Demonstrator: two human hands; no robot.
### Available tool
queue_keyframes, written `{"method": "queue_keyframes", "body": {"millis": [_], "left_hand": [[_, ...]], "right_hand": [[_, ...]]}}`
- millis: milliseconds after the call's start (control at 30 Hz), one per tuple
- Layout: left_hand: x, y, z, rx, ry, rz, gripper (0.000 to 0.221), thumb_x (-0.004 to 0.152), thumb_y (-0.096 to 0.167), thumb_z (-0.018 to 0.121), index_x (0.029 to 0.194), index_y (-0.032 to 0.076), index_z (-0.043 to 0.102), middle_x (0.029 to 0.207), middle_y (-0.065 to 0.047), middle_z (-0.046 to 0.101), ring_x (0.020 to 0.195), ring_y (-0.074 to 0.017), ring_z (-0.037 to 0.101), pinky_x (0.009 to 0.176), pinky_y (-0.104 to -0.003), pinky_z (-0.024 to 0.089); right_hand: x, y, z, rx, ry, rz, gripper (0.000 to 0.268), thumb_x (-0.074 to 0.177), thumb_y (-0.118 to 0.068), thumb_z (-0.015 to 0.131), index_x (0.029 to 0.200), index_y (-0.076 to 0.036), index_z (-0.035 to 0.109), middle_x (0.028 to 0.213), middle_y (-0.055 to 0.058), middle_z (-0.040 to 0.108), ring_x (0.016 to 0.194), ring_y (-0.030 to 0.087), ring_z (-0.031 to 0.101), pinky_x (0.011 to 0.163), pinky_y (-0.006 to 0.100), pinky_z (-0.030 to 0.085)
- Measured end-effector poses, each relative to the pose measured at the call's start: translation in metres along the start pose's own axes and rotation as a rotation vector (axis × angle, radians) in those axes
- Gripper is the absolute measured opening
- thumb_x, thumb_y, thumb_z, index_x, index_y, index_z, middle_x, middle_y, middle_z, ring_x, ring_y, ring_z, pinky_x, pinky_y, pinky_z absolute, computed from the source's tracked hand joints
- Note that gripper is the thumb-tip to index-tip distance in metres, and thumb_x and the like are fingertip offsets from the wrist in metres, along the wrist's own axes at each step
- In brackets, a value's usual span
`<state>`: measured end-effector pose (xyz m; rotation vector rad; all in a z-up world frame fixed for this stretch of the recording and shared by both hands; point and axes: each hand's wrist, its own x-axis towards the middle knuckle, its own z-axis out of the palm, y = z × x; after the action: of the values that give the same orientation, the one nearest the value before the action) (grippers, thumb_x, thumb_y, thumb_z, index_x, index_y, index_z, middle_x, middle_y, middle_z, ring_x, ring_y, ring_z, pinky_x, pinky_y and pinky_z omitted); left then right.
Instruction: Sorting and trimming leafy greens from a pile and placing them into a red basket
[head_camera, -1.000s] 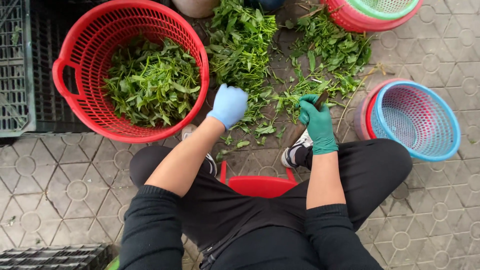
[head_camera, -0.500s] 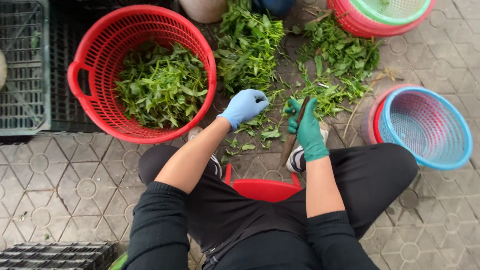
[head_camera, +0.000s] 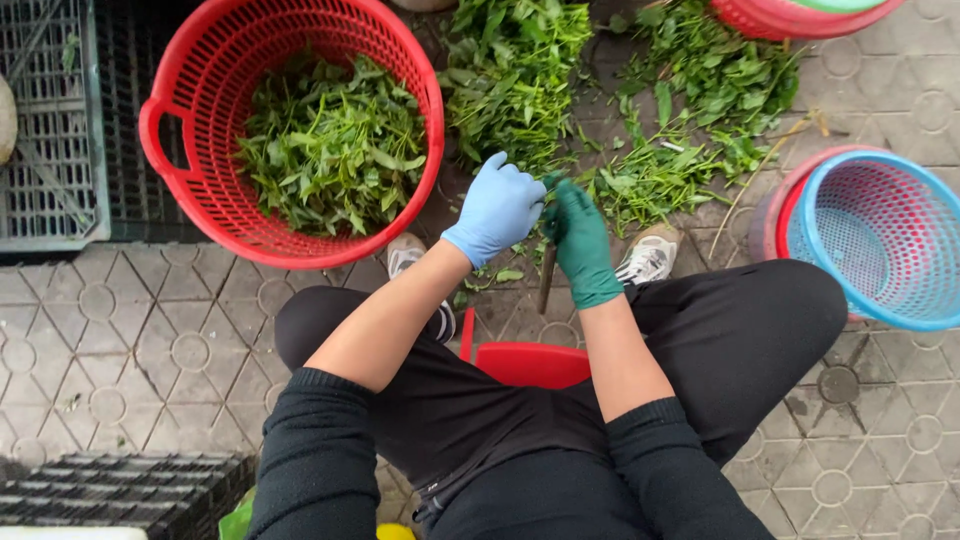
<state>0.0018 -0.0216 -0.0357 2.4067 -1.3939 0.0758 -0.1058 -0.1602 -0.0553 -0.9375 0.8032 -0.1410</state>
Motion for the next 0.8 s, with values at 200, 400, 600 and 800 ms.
{"method": "queue_keyframes", "body": {"millis": [200,400,600,800], "left_hand": [[-0.015,-0.045,-0.096,0.403,0.063,0.028,0.027,0.072,0.008,0.082,0.06,0.024,0.063,0.059,-0.004,0.059,0.058,-0.0357,0.064,0.093,-0.067,0.048],[-0.067,-0.122,-0.189,0.606,-0.1,-0.649,0.059,0.092,0.071,0.082,0.111,0.016,0.07,0.101,-0.011,0.079,0.092,-0.0338,0.076,0.104,-0.052,0.042],[-0.073,-0.114,-0.212,0.291,0.094,-0.581,0.059,0.105,0.047,0.08,0.14,0.0,0.068,0.114,-0.021,0.08,0.092,-0.0463,0.073,0.093,-0.055,0.049],[-0.062,-0.097,-0.197,0.115,0.009,-0.494,0.058,0.106,0.047,0.075,0.145,0.005,0.067,0.116,-0.013,0.08,0.105,-0.0361,0.075,0.107,-0.053,0.049]], "right_hand": [[0.102,0.017,-0.117,0.212,0.256,-0.008,0.042,0.099,-0.059,0.076,0.092,-0.018,0.068,0.068,-0.002,0.063,0.06,0.013,0.062,0.054,0.026,0.046],[0.12,0.1,-0.142,-0.305,0.449,0.093,0.02,0.088,-0.035,0.072,0.094,-0.019,0.083,0.058,0.004,0.049,0.05,0.02,0.049,0.048,0.038,0.042],[0.146,0.167,-0.103,-0.757,0.18,0.269,0.041,0.112,-0.027,0.058,0.151,-0.017,0.066,0.135,0.003,0.078,0.122,0.027,0.071,0.109,0.05,0.06],[0.189,0.198,-0.101,-1.082,0.235,0.357,0.024,0.106,-0.043,0.07,0.094,-0.022,0.066,0.083,0.009,0.058,0.077,0.026,0.049,0.08,0.054,0.048]]}}
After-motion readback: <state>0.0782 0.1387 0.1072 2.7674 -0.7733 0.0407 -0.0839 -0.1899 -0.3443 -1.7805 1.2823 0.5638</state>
